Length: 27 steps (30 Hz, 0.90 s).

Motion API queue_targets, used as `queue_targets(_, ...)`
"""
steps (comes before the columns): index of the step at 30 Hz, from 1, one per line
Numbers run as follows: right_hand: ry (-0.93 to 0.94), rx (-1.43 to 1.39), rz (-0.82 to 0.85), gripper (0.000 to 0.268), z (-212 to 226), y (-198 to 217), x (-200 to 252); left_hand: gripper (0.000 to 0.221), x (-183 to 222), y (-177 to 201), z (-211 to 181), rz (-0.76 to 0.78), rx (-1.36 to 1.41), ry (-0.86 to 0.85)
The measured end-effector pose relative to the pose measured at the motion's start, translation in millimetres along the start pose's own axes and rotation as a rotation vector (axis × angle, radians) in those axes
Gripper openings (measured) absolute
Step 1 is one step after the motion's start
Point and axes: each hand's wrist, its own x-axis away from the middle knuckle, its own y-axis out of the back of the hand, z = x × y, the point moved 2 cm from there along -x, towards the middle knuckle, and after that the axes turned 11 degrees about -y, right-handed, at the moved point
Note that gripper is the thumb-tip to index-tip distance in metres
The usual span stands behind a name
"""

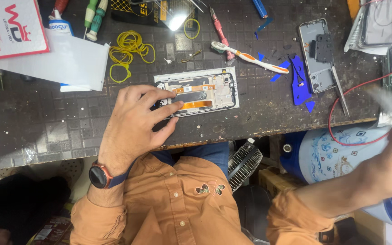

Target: The person repairs a disassembled smartphone by hand, using tweezers to adjust internal components and ribbon cables. They then place the battery and back cover onto the device chassis.

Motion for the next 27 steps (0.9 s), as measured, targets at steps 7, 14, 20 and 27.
queue_targets(7,-0.095,-0.286,0.627,0.023,51.9,-95.5,153.7,0.025,1.6,-0.6,2.4,0.011,0.007,-0.005)
queue_targets(14,-0.591,-0.247,0.824,0.033,35.5,-159.0,212.8,0.022,2.1,-0.1,5.8,0.048,0.015,-0.005)
queue_targets(20,-0.458,-0.224,0.72,0.031,22.1,-192.6,216.9,0.037,3.8,2.1,7.5,0.004,0.049,-0.006)
queue_targets(27,-0.322,-0.089,0.674,0.048,30.6,-197.6,218.3,0.06,5.8,6.1,8.0,-0.065,0.164,0.133)
